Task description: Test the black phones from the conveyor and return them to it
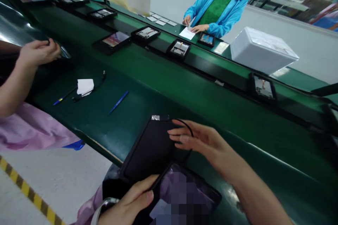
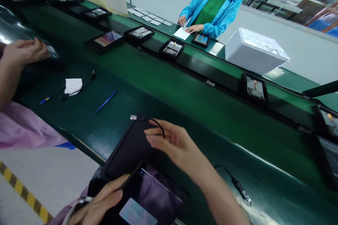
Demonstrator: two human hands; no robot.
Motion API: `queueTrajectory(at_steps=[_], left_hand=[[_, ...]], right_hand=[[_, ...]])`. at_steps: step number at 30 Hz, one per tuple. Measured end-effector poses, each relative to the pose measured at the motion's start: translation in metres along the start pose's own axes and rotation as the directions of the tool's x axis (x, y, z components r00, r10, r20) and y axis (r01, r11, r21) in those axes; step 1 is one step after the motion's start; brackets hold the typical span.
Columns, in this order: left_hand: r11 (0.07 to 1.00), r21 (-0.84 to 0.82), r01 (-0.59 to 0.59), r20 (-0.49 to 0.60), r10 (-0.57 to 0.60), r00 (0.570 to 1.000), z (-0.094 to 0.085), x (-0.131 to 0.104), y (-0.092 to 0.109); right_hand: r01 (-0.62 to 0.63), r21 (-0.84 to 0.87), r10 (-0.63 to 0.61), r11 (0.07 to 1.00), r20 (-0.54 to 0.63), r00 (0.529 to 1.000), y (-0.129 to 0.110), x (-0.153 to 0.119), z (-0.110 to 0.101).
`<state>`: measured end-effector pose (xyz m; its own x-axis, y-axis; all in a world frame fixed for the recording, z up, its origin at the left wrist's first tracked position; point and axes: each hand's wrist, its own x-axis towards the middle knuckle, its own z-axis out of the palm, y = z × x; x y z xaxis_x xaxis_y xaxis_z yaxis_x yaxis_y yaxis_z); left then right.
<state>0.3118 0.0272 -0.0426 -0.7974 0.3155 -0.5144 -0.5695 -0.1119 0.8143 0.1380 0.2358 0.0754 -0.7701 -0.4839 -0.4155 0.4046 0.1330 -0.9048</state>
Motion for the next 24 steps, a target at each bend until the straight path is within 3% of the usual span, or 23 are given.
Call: queueTrajectory(at_steps=[2, 4, 8, 10, 13, 17, 20, 24], left_hand=[[1.0, 0.024, 0.008, 0.045, -0.009, 0.999, 0.001, 0.003, 0.003], [0.999, 0.018, 0.031, 0.055, -0.032, 0.998, 0.004, 0.005, 0.008], [0.999, -0.036, 0.039, 0.043, -0.038, 0.998, 0.01, 0.009, 0.018], [0.998, -0.049, 0.026, 0.058, -0.024, 0.998, 0.012, 0.012, 0.02], [0.998, -0.059, 0.026, 0.057, -0.022, 0.998, 0.012, 0.015, 0.019], [0.997, -0.047, 0.067, -0.022, -0.068, 0.997, 0.012, 0.014, 0.018], [0.997, -0.053, 0.062, -0.014, -0.062, 0.998, 0.014, 0.013, 0.02], [0.996, -0.087, 0.015, -0.016, -0.017, 1.0, 0.013, 0.013, 0.015]], right_hand=[[-0.103, 0.046, 0.099, 0.994, 0.095, 0.991, -0.018, 0.021, -0.006], [-0.204, -0.013, 0.203, 0.979, 0.194, 0.96, -0.034, 0.04, -0.009], [-0.135, -0.278, 0.217, 0.951, 0.289, 0.932, -0.056, 0.055, 0.003], [-0.069, -0.412, 0.172, 0.909, 0.22, 0.96, -0.059, 0.053, 0.016], [0.013, -0.619, -0.005, 0.785, 0.014, 1.0, -0.057, 0.047, 0.034], [0.111, -0.745, -0.214, 0.657, -0.043, 0.976, -0.044, 0.046, 0.047], [0.141, -0.793, -0.232, 0.592, 0.0, 0.973, -0.035, 0.054, 0.05], [0.068, -0.855, -0.118, 0.514, 0.008, 0.993, -0.034, 0.064, 0.049]])
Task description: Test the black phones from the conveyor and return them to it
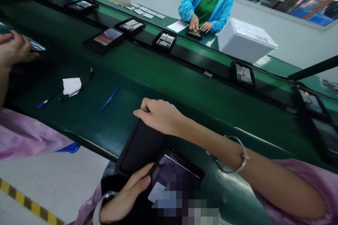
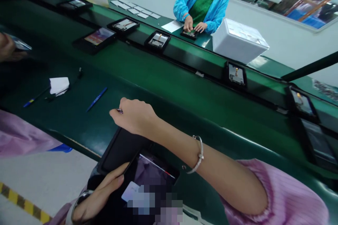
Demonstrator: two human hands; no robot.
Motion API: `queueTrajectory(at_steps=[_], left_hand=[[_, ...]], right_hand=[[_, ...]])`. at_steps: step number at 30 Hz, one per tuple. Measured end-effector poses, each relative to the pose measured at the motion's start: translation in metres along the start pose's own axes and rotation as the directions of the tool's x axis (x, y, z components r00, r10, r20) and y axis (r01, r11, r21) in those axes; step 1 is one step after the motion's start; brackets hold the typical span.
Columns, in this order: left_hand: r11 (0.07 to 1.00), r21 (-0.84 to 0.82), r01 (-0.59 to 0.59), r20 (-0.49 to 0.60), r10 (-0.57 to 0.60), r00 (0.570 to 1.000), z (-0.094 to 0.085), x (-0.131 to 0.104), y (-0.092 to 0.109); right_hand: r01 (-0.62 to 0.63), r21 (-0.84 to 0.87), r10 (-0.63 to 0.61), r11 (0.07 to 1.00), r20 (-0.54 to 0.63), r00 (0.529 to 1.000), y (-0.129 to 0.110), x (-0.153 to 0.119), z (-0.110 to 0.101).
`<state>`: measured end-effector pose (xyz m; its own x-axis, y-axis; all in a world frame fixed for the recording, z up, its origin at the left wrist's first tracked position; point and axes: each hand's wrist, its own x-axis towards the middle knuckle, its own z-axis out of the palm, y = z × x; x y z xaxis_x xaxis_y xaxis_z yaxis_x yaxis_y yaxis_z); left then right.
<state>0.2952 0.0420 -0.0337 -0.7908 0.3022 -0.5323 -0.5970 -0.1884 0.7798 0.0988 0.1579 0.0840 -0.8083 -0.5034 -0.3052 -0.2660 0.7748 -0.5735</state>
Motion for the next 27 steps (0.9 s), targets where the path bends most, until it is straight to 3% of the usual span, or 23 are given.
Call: queueTrajectory(at_steps=[3, 5, 7, 8, 10, 11, 12, 13, 15, 17, 20, 24, 27], left_hand=[[1.0, -0.021, 0.016, -0.132, -0.019, 0.991, -0.004, -0.001, -0.009], [0.998, -0.065, 0.017, -0.223, -0.031, 0.974, -0.006, -0.001, -0.012], [0.991, -0.132, 0.001, -0.305, -0.041, 0.952, -0.006, -0.001, -0.01], [0.986, -0.165, -0.009, -0.34, -0.048, 0.939, -0.005, 0.0, -0.007], [0.976, -0.213, -0.035, -0.398, -0.053, 0.916, -0.003, 0.004, 0.0], [0.973, -0.223, -0.056, -0.422, -0.045, 0.905, -0.001, 0.006, 0.004], [0.971, -0.226, -0.081, -0.447, -0.029, 0.894, 0.0, 0.008, 0.007], [0.968, -0.224, -0.109, -0.467, -0.008, 0.884, 0.001, 0.01, 0.01], [0.963, -0.218, -0.156, -0.482, 0.033, 0.876, 0.004, 0.014, 0.015], [0.958, -0.223, -0.181, -0.478, 0.054, 0.877, 0.007, 0.017, 0.017], [0.943, -0.264, -0.201, -0.484, 0.051, 0.874, 0.012, 0.019, 0.022], [0.902, -0.369, -0.224, -0.453, 0.036, 0.891, 0.021, 0.022, 0.033], [0.887, -0.389, -0.25, -0.416, 0.072, 0.906, 0.024, 0.024, 0.037]], right_hand=[[0.08, -0.018, -0.08, 0.997, 0.01, 0.997, 0.008, -0.01, -0.008], [0.166, -0.03, -0.168, 0.986, -0.139, 0.976, 0.017, -0.032, -0.01], [0.213, 0.021, -0.191, 0.977, -0.362, 0.912, 0.029, -0.064, 0.0], [0.225, 0.074, -0.16, 0.972, -0.492, 0.856, 0.035, -0.082, 0.011], [0.185, 0.33, 0.073, 0.926, -0.635, 0.769, 0.045, -0.114, 0.041], [0.171, 0.494, 0.196, 0.853, -0.606, 0.771, 0.049, -0.126, 0.059], [0.145, 0.631, 0.28, 0.762, -0.523, 0.805, 0.051, -0.135, 0.078], [0.124, 0.759, 0.32, 0.639, -0.409, 0.855, 0.051, -0.141, 0.096], [0.101, 0.856, 0.352, 0.507, -0.312, 0.882, 0.05, -0.146, 0.123], [0.051, 0.868, 0.413, 0.494, -0.286, 0.864, 0.048, -0.145, 0.138], [-0.023, 0.847, 0.485, 0.531, -0.281, 0.828, 0.048, -0.141, 0.14], [0.078, 0.896, 0.497, 0.436, -0.312, 0.809, 0.047, -0.14, 0.137], [0.107, 0.923, 0.579, 0.37, -0.319, 0.75, 0.044, -0.139, 0.139]])
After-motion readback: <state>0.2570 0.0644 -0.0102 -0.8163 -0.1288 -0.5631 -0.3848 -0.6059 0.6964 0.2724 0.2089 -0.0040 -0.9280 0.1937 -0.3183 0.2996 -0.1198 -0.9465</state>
